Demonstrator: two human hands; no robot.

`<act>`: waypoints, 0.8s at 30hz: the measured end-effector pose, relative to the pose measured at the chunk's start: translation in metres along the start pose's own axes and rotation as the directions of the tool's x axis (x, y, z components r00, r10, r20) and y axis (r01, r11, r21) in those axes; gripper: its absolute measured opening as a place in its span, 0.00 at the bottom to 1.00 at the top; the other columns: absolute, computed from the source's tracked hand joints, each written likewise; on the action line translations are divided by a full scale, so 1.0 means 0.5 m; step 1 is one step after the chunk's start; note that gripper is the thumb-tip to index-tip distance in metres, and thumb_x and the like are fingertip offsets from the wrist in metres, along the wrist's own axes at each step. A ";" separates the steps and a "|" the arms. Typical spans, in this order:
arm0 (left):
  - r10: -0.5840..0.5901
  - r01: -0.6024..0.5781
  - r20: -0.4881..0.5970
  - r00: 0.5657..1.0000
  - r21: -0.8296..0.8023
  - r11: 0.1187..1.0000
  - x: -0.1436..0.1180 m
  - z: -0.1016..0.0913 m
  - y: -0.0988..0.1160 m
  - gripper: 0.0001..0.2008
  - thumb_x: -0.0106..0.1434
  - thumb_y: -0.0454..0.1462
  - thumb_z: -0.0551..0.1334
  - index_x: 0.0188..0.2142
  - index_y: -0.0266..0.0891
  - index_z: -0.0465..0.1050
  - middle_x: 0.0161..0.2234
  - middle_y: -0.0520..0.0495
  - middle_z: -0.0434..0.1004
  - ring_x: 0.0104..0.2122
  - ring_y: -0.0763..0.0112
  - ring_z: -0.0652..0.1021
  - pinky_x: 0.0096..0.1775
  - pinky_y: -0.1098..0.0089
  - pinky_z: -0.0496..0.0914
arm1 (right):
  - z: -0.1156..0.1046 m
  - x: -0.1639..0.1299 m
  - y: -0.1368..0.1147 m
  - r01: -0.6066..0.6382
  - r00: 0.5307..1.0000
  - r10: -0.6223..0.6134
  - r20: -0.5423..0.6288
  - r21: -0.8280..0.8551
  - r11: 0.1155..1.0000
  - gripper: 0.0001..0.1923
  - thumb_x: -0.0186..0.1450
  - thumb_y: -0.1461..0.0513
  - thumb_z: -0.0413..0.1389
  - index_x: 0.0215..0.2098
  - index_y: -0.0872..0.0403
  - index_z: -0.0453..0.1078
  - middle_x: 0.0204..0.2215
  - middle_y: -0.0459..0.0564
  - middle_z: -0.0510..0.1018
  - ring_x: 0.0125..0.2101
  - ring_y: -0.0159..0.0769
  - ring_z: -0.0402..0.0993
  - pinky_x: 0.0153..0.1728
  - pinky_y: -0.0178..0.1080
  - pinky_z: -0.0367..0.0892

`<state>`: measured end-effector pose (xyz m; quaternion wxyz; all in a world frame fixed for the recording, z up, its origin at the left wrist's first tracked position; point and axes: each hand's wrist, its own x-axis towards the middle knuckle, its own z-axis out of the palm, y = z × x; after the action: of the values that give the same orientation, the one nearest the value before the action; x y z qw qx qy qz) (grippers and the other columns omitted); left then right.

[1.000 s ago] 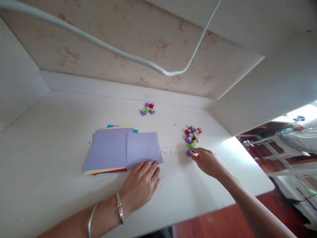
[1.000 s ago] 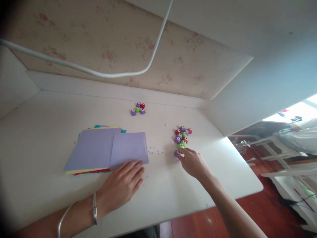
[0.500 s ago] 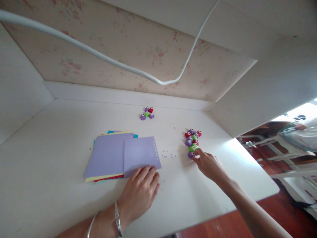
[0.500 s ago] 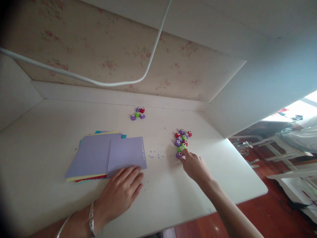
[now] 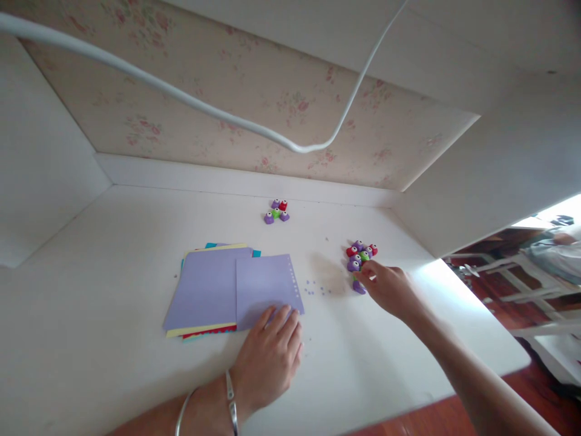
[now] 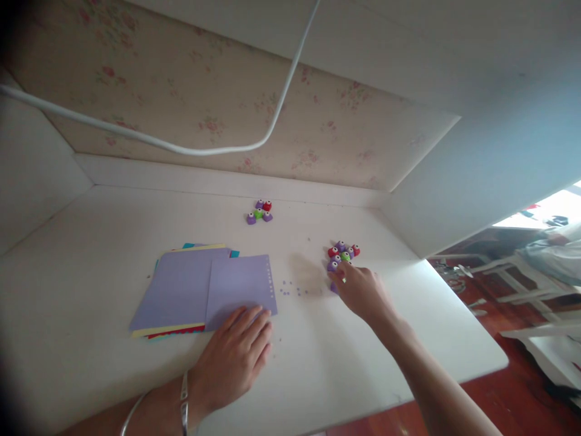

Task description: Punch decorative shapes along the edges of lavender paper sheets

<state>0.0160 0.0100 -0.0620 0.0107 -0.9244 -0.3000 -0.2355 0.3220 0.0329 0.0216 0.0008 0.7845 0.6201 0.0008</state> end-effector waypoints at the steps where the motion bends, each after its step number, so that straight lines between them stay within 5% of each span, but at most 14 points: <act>1: 0.004 -0.004 0.002 1.000 -0.004 1.000 0.000 0.002 0.000 0.15 0.70 0.42 0.55 0.52 0.40 0.71 0.56 0.50 0.71 0.57 0.65 0.67 0.60 0.60 0.54 | -0.005 0.016 -0.020 0.009 1.000 -0.009 -0.009 0.045 0.999 0.17 0.67 0.49 0.49 0.33 0.49 0.73 0.25 0.50 0.80 0.28 0.43 0.77 0.27 0.38 0.58; 8: -0.054 0.054 0.009 0.999 0.014 0.998 -0.003 0.007 -0.001 0.20 0.70 0.45 0.54 0.55 0.38 0.70 0.60 0.47 0.68 0.60 0.62 0.65 0.62 0.59 0.52 | 0.029 0.153 -0.166 0.112 0.984 -0.155 0.089 0.371 0.922 0.09 0.65 0.59 0.53 0.37 0.51 0.76 0.31 0.48 0.83 0.33 0.37 0.79 0.35 0.36 0.66; 15: -0.059 0.058 0.035 0.998 0.019 0.998 -0.001 0.007 -0.003 0.22 0.70 0.47 0.53 0.56 0.39 0.69 0.59 0.45 0.68 0.59 0.60 0.66 0.61 0.58 0.53 | 0.074 0.259 -0.251 0.190 0.977 -0.212 0.031 0.331 0.924 0.15 0.65 0.61 0.53 0.50 0.52 0.74 0.47 0.52 0.81 0.46 0.42 0.77 0.46 0.40 0.69; 24: -0.059 0.060 -0.016 0.998 0.031 0.998 -0.001 0.010 -0.003 0.21 0.69 0.47 0.53 0.55 0.40 0.70 0.58 0.46 0.68 0.58 0.60 0.66 0.62 0.58 0.52 | 0.061 0.343 -0.302 0.319 0.947 -0.319 -0.040 0.244 0.916 0.30 0.67 0.67 0.48 0.67 0.49 0.58 0.67 0.48 0.60 0.59 0.45 0.67 0.58 0.44 0.63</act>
<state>0.0170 0.0118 -0.0670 0.0204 -0.9129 -0.3310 -0.2381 0.2147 0.2346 -0.0090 -0.0967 0.6668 0.7349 -0.0772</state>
